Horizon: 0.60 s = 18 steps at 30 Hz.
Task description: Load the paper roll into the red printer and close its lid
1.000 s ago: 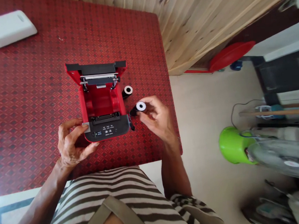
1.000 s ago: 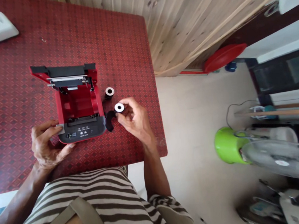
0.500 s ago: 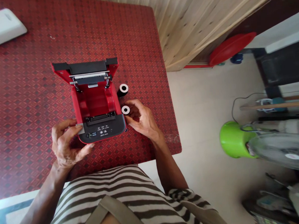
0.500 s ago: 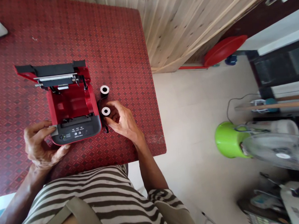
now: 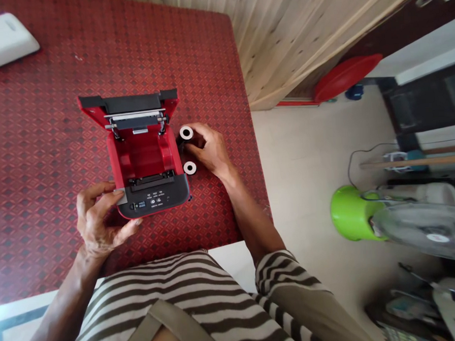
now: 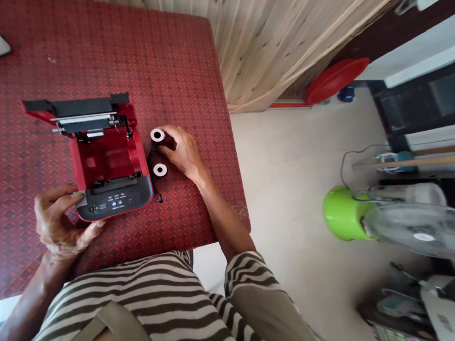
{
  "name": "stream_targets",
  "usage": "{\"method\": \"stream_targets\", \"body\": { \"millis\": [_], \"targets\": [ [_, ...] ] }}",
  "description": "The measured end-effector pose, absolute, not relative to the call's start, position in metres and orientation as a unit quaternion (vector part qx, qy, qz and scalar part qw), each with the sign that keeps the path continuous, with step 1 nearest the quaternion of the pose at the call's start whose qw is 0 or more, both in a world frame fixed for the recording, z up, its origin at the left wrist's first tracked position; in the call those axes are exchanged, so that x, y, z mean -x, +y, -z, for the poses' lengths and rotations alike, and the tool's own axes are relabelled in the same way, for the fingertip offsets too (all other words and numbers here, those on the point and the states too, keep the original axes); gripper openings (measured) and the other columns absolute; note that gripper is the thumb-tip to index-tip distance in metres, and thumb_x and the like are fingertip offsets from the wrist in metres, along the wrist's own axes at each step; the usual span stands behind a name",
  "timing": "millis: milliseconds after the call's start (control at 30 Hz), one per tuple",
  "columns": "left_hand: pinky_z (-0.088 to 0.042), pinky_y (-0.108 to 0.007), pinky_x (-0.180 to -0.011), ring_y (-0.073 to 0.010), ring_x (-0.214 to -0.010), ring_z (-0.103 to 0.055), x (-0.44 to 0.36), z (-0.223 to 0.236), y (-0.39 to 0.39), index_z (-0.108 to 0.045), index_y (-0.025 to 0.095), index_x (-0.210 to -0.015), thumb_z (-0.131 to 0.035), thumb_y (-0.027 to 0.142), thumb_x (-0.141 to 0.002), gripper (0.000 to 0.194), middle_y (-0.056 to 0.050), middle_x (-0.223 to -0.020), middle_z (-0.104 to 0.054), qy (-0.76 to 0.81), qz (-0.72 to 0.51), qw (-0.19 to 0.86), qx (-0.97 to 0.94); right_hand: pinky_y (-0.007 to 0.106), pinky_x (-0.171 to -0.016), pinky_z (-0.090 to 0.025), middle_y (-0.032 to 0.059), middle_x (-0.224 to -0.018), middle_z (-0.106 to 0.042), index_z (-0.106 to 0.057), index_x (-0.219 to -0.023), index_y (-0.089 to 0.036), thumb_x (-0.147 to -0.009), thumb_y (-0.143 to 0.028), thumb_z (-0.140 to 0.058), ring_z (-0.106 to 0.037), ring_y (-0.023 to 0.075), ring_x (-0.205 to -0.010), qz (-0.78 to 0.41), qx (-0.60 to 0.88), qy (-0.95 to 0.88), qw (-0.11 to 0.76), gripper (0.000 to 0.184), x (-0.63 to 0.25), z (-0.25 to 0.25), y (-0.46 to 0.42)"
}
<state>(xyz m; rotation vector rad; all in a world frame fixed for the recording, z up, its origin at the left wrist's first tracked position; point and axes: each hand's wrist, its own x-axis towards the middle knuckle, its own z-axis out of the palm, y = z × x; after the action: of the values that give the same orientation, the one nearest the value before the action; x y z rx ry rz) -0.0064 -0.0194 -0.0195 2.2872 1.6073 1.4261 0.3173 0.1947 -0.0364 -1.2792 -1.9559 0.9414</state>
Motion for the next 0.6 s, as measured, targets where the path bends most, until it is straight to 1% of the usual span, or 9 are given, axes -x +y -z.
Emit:
{"method": "stream_targets", "body": {
  "millis": [67,133,233,300,333,367,433,500,600],
  "targets": [
    [-0.078,-0.053,-0.097,-0.0337,-0.121,-0.087,0.006,0.019,-0.020,-0.074,0.039,-0.169,-0.093,0.065,-0.117,0.062,-0.012,-0.138,-0.083,0.518,-0.451,0.003,-0.726,0.059,-0.130,-0.072,0.0042,-0.137,-0.098,-0.091,-0.126,-0.029,-0.094,-0.011,-0.092,-0.090,0.0310,-0.133,-0.353,0.495,-0.728,0.317,0.037,-0.315,0.027,0.191],
    [-0.078,-0.053,-0.096,-0.0331,-0.119,-0.087,0.005,0.021,-0.020,-0.076,0.040,-0.165,-0.095,0.069,-0.114,0.062,-0.011,-0.139,-0.084,0.525,-0.453,0.007,-0.720,0.057,-0.125,-0.074,0.0041,-0.138,-0.097,-0.090,-0.129,-0.030,-0.097,-0.015,-0.092,-0.089,0.0311,-0.132,-0.353,0.492,-0.721,0.338,0.035,-0.322,0.000,0.178],
    [-0.078,-0.052,-0.097,-0.0317,-0.116,-0.086,0.002,0.025,-0.020,-0.080,0.041,-0.155,-0.098,0.076,-0.108,0.061,-0.008,-0.138,-0.085,0.530,-0.466,0.006,-0.708,0.055,-0.115,-0.077,0.0043,-0.146,-0.093,-0.089,-0.148,-0.036,-0.108,-0.029,-0.092,-0.089,0.0326,-0.131,-0.355,0.435,-0.738,0.374,0.040,-0.337,-0.064,0.150],
    [-0.078,-0.050,-0.098,-0.0313,-0.116,-0.086,0.001,0.026,-0.020,-0.081,0.037,-0.153,-0.100,0.075,-0.107,0.063,-0.009,-0.137,-0.085,0.524,-0.477,0.003,-0.705,0.057,-0.118,-0.076,0.0047,-0.151,-0.092,-0.088,-0.157,-0.042,-0.115,-0.031,-0.090,-0.087,0.0355,-0.138,-0.352,0.375,-0.771,0.375,0.044,-0.339,-0.106,0.132],
    [-0.078,-0.050,-0.098,-0.0316,-0.116,-0.086,0.000,0.026,-0.020,-0.081,0.035,-0.154,-0.101,0.073,-0.108,0.063,-0.010,-0.137,-0.086,0.521,-0.481,0.004,-0.705,0.058,-0.123,-0.076,0.0033,-0.152,-0.092,-0.086,-0.161,-0.046,-0.118,-0.028,-0.087,-0.088,0.0353,-0.137,-0.334,0.365,-0.793,0.356,0.047,-0.336,-0.123,0.125],
    [-0.078,-0.050,-0.099,-0.0321,-0.117,-0.087,-0.001,0.026,-0.020,-0.081,0.034,-0.155,-0.100,0.071,-0.109,0.062,-0.011,-0.137,-0.086,0.517,-0.483,0.006,-0.707,0.058,-0.126,-0.075,0.0026,-0.152,-0.092,-0.084,-0.162,-0.045,-0.118,-0.026,-0.088,-0.088,0.0348,-0.136,-0.310,0.362,-0.816,0.327,0.048,-0.329,-0.134,0.119],
    [-0.079,-0.051,-0.100,-0.0334,-0.119,-0.088,-0.002,0.022,-0.019,-0.081,0.033,-0.160,-0.099,0.066,-0.112,0.061,-0.013,-0.137,-0.086,0.512,-0.481,0.011,-0.711,0.057,-0.131,-0.073,0.0059,-0.148,-0.092,-0.084,-0.158,-0.035,-0.121,-0.019,-0.083,-0.088,0.0343,-0.135,-0.258,0.341,-0.865,0.263,0.040,-0.308,-0.144,0.114],
    [-0.080,-0.050,-0.098,-0.0336,-0.119,-0.089,-0.001,0.018,-0.019,-0.080,0.033,-0.163,-0.098,0.064,-0.114,0.061,-0.014,-0.137,-0.086,0.507,-0.476,0.016,-0.719,0.052,-0.127,-0.074,0.0097,-0.138,-0.093,-0.085,-0.146,-0.024,-0.126,-0.013,-0.071,-0.086,0.0330,-0.133,-0.204,0.316,-0.908,0.185,0.027,-0.282,-0.139,0.114],
    [-0.080,-0.048,-0.097,-0.0331,-0.118,-0.089,-0.001,0.014,-0.018,-0.077,0.032,-0.168,-0.097,0.062,-0.116,0.064,-0.015,-0.137,-0.086,0.495,-0.465,0.014,-0.733,0.042,-0.114,-0.073,0.0130,-0.129,-0.093,-0.084,-0.142,-0.019,-0.128,-0.001,-0.054,-0.082,0.0305,-0.132,-0.146,0.326,-0.933,0.055,0.038,-0.244,-0.127,0.119]
  ]
}}
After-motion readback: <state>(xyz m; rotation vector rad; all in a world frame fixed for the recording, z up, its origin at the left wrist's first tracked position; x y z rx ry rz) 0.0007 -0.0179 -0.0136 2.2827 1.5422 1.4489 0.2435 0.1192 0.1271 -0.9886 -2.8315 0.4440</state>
